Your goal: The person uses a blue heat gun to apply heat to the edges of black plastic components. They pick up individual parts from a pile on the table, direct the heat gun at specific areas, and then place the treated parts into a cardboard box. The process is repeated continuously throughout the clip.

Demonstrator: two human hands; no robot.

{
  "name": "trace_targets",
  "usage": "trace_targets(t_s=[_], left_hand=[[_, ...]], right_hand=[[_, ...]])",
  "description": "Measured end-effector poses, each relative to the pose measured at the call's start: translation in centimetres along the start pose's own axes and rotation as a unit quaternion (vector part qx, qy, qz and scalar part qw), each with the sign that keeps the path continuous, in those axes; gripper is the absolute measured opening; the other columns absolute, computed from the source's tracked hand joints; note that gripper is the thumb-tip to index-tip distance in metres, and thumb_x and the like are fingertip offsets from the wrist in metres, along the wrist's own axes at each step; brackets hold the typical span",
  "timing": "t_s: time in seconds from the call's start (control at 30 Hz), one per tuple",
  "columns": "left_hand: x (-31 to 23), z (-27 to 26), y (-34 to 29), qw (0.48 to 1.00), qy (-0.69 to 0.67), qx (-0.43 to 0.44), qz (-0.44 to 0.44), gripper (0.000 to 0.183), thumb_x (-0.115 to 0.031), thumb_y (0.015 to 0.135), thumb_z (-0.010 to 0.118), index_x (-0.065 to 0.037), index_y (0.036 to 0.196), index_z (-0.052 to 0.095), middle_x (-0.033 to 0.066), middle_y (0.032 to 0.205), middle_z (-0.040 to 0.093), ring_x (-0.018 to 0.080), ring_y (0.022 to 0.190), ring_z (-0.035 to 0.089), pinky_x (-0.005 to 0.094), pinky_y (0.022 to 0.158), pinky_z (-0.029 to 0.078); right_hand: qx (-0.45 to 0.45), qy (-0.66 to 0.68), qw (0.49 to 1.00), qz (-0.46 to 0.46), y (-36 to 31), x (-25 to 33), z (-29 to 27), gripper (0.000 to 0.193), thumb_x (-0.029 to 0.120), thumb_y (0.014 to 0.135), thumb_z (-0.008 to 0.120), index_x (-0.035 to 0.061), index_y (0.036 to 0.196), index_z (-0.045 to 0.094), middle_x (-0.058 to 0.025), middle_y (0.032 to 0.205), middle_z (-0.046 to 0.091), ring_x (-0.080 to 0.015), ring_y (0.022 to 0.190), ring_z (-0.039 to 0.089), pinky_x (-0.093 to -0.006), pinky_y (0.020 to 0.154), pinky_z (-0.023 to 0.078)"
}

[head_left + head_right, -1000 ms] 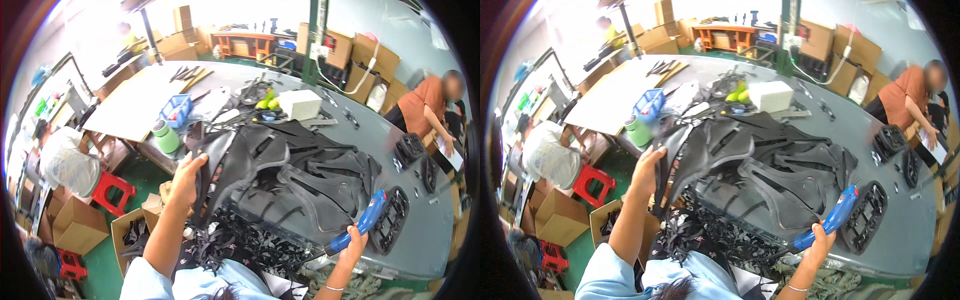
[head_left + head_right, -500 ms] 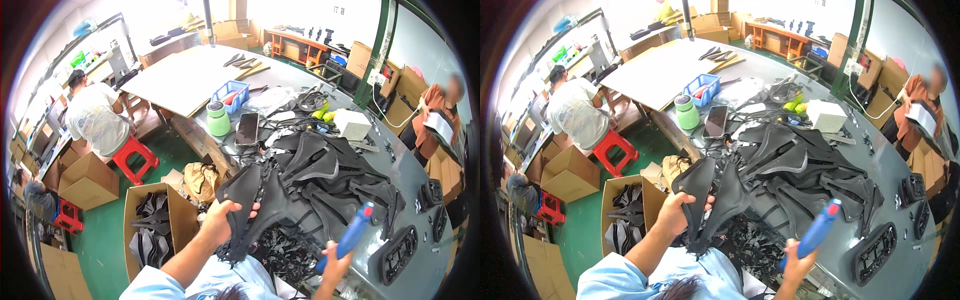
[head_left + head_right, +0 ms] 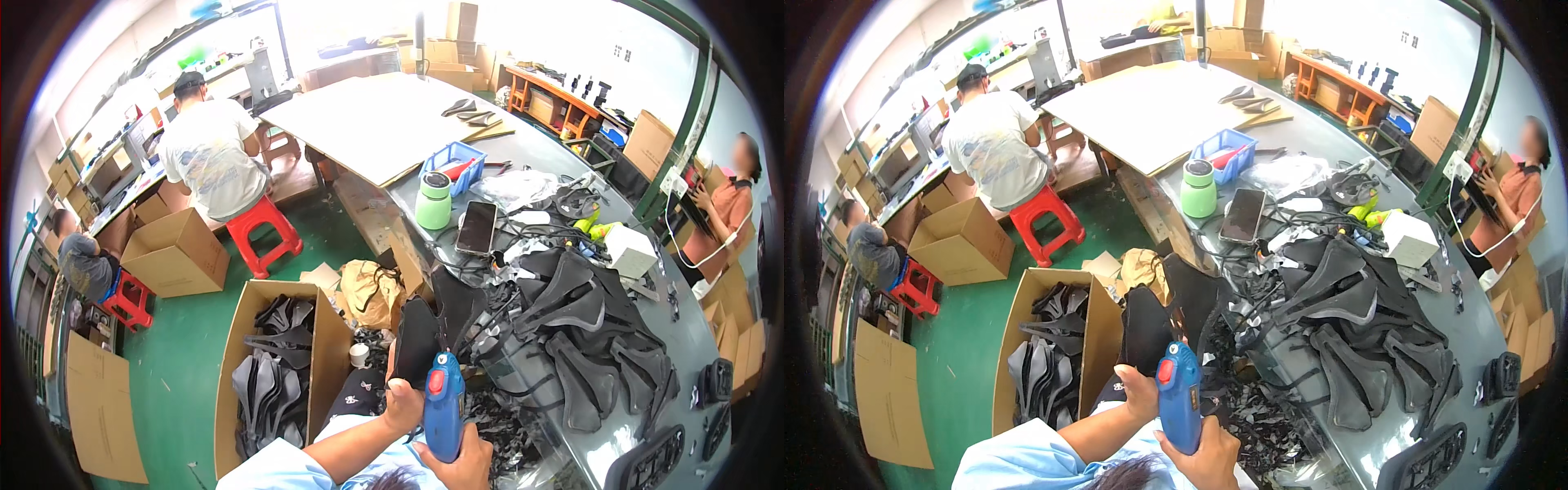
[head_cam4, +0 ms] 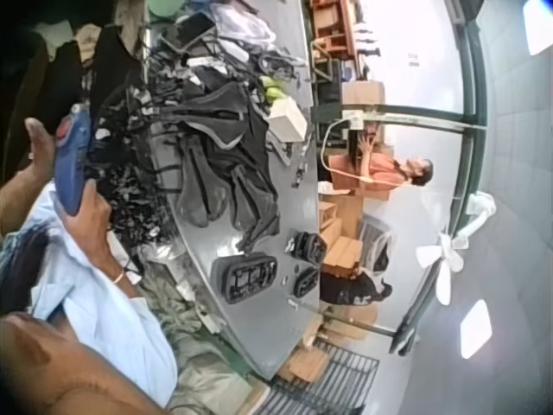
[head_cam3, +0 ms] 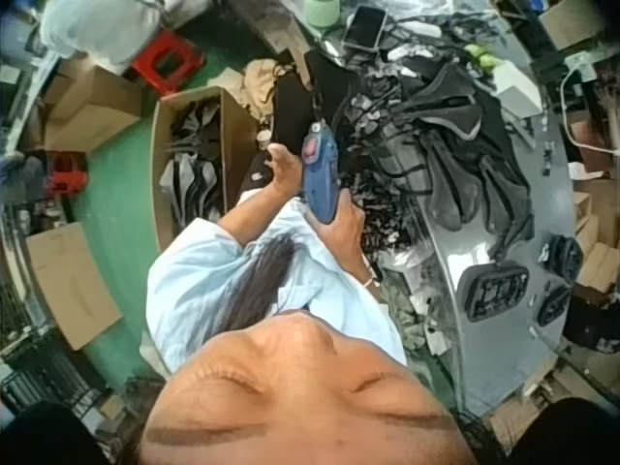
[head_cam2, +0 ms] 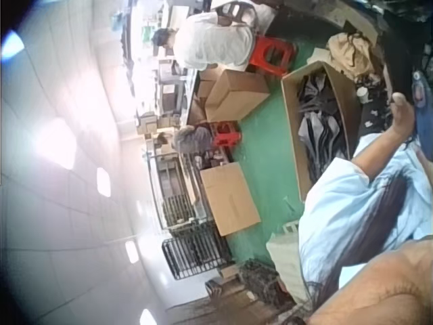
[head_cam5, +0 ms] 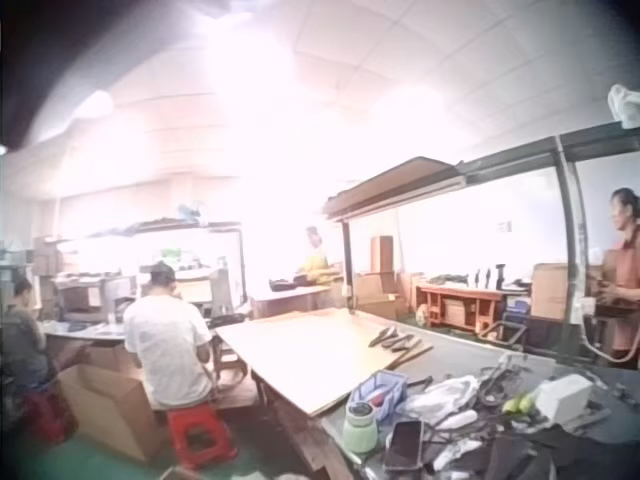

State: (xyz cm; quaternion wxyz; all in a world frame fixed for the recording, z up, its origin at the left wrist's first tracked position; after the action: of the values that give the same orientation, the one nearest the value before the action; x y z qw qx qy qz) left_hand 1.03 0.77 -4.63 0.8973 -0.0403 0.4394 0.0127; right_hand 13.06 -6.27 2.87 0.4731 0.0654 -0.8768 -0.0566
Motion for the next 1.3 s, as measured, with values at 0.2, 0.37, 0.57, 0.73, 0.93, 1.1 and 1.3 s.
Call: trace_targets(t_s=[0.2,0.37,0.57,0.73,0.93,1.1,1.3], left_hand=[[1.3,-2.0,-0.6,0.998,-0.035,0.061,-0.002,0.119,-0.089,0.052,0.04,-0.012,0.14,0.021,0.0027,0.131,0.038,0.0141,0.116,0.04,0.0335,0.103,0.029],[-1.8,0.5,-0.1,0.978,0.046,0.08,0.189,0.098,-0.075,0.068,0.048,-0.01,0.138,0.023,0.0106,0.127,0.044,0.0194,0.11,0.049,0.0365,0.092,0.043],[-0.9,-2.8,0.5,0.944,0.13,0.142,0.267,0.084,-0.061,0.077,0.053,-0.005,0.134,0.029,0.0162,0.126,0.046,0.0228,0.105,0.052,0.0363,0.087,0.046],[-3.8,-1.0,0.4,0.921,0.169,0.17,0.306,0.069,-0.048,0.086,0.054,0.006,0.126,0.041,0.019,0.115,0.053,0.0228,0.094,0.057,0.0331,0.08,0.047],[-4.4,-1.1,-0.8,0.966,0.134,0.163,0.151,0.04,-0.024,0.082,0.065,0.007,0.106,0.059,0.0133,0.105,0.062,0.0177,0.09,0.06,0.0292,0.081,0.047],[-6.5,0.3,0.1,0.904,0.32,0.071,0.277,0.041,-0.031,0.084,0.061,0.006,0.102,0.057,0.0121,0.091,0.062,0.0229,0.091,0.059,0.0334,0.079,0.047],[-7.8,2.7,-3.4,0.86,0.288,0.318,0.277,0.04,-0.033,0.091,0.044,0.001,0.083,0.063,0.0111,0.073,0.064,0.025,0.068,0.064,0.0337,0.061,0.051]], right_hand=[[0.01,-0.001,1.0,-0.021,0.4,0.8,0.1,0.048,0.032,0.063,0.08,0.0009,0.081,0.048,-0.02,0.063,0.057,-0.0388,0.059,0.059,-0.0411,0.051,0.046],[0.004,0.004,1.0,-0.021,0.5,1.2,0.2,0.048,0.031,0.062,0.081,0.0016,0.08,0.047,-0.0195,0.062,0.056,-0.0384,0.058,0.058,-0.0412,0.05,0.046],[-0.013,-0.014,0.998,-0.055,0.8,1.7,-0.3,0.048,0.032,0.062,0.081,0.0025,0.079,0.047,-0.0169,0.06,0.054,-0.0371,0.055,0.057,-0.0399,0.049,0.045],[-0.001,0.042,0.999,-0.03,2.4,-0.4,-1.5,0.049,0.03,0.06,0.084,0.0023,0.08,0.049,-0.0122,0.064,0.06,-0.025,0.057,0.062,-0.0324,0.053,0.049],[-0.06,0.28,0.957,0.053,6.4,0.3,-3.1,0.039,0.014,0.063,0.08,0.0017,0.086,0.052,-0.0047,0.073,0.061,-0.0115,0.063,0.06,-0.025,0.057,0.048],[-0.08,0.298,0.948,0.085,6.9,0.3,-4.2,0.031,0.005,0.063,0.075,0.0012,0.086,0.055,-0.0016,0.076,0.056,-0.0075,0.065,0.052,-0.0217,0.059,0.043],[-0.147,0.359,0.92,0.062,6.9,-0.3,-3.5,0.03,0.003,0.068,0.072,0.0015,0.092,0.053,0.0,0.075,0.055,-0.0072,0.065,0.052,-0.0223,0.06,0.045]])
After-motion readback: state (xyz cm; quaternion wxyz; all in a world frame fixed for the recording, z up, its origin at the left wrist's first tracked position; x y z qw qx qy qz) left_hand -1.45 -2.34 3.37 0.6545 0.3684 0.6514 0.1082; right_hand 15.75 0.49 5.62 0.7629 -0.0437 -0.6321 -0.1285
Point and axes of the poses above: each hand's wrist, its own y-axis towards the middle knuckle, its own z-axis out of the palm, x = y × z, the point moved 1 cm from there along y, towards the middle knuckle
